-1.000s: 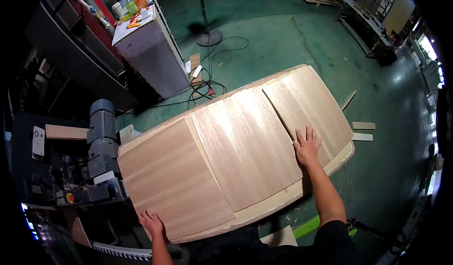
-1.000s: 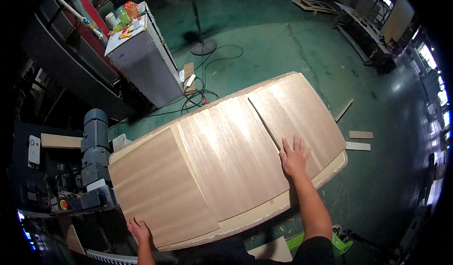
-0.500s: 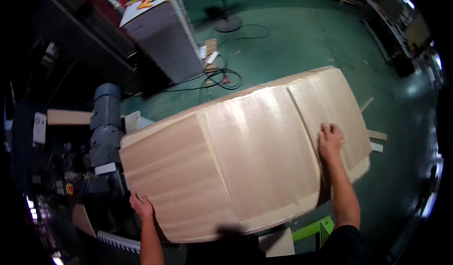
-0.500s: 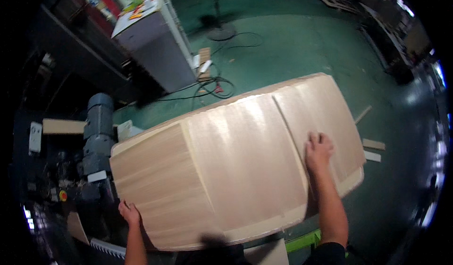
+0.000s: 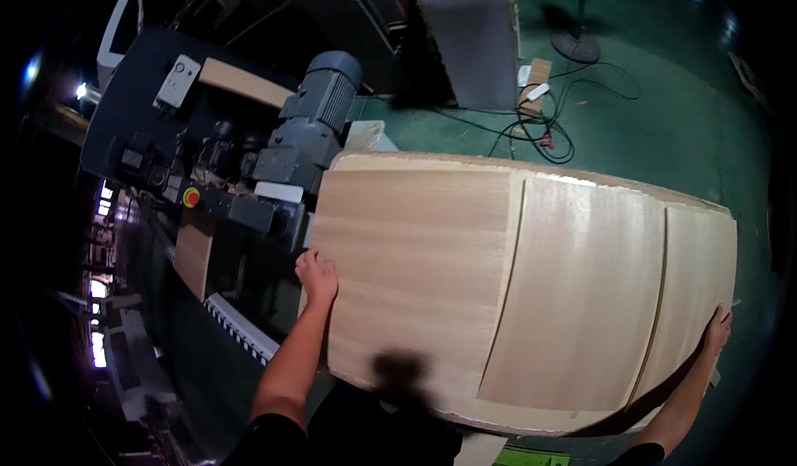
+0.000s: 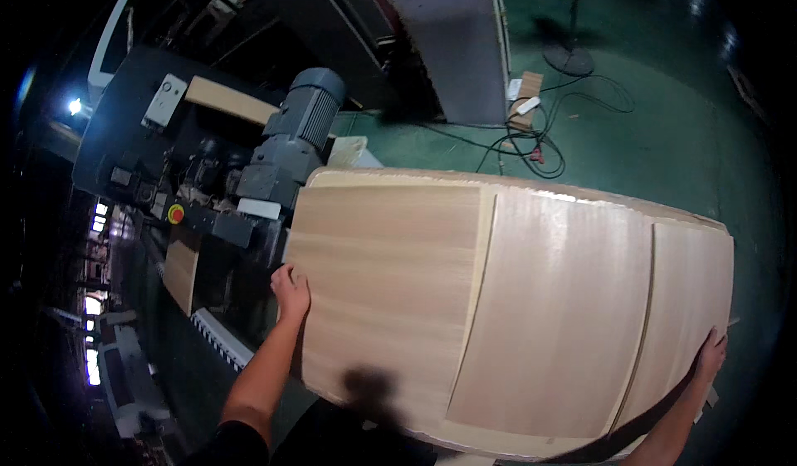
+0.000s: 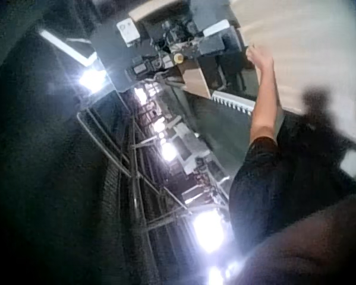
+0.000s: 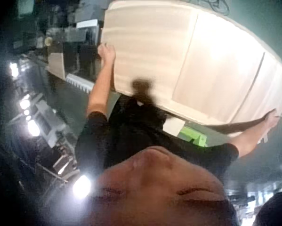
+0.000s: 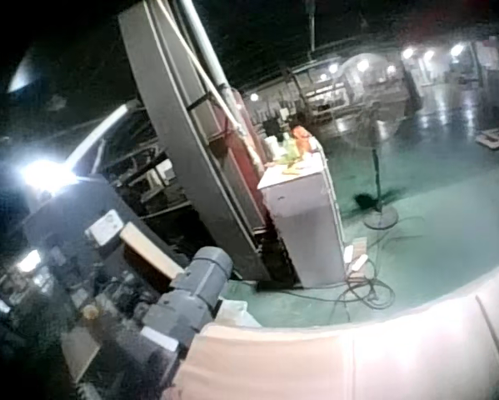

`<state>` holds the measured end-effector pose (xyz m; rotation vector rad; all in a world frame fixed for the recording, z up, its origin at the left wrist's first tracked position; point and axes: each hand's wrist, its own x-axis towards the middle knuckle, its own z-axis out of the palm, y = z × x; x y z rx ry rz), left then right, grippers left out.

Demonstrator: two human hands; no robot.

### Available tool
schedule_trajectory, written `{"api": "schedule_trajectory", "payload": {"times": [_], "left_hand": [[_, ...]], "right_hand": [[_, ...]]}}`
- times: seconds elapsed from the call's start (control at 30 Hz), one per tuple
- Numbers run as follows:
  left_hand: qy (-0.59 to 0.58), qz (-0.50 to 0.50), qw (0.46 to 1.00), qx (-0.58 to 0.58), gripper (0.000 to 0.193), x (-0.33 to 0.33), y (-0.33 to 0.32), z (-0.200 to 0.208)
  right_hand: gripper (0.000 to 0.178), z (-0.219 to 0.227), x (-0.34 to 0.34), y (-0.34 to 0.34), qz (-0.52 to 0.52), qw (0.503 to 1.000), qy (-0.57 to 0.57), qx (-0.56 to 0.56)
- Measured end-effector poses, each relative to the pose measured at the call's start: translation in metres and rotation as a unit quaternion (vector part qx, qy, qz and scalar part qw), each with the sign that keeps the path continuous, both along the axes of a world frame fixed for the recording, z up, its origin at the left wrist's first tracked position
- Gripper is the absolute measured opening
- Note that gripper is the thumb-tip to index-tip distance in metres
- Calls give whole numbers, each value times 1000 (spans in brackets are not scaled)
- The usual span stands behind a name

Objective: The person operates a woodworking machine to process a wooden panel, then removes the finished piece and places it on a workbench. They repeat this process with another panel, stacking the pieces and arranging them on the table while another person assists in organizing the stack.

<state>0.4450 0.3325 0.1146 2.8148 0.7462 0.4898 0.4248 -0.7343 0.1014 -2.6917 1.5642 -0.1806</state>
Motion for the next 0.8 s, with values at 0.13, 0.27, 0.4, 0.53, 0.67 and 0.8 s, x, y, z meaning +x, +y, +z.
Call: {"api": "schedule_trajectory", "payload": {"times": [0.13,0.27,0.4,0.53,0.67,0.8], "left_hand": [[-23,38,999,6,40,-15,-7,4],[-30,36,999,-3,41,-3,-5,4],[-1,52,999,13,41,0,-7,10],[45,85,995,31,41,6,-22,23],[34,69,997,24,39,5,-19,16],[27,21,999,-20,41,0,-9,22]], "right_hand": [[81,17,11,68,12,999,27,-30],[82,9,7,76,37,998,12,-47],[83,-4,-5,67,44,998,15,-30],[84,-11,-6,55,68,997,43,-15],[79,4,8,47,68,986,148,34],[64,14,30,136,152,967,201,-30]]}}
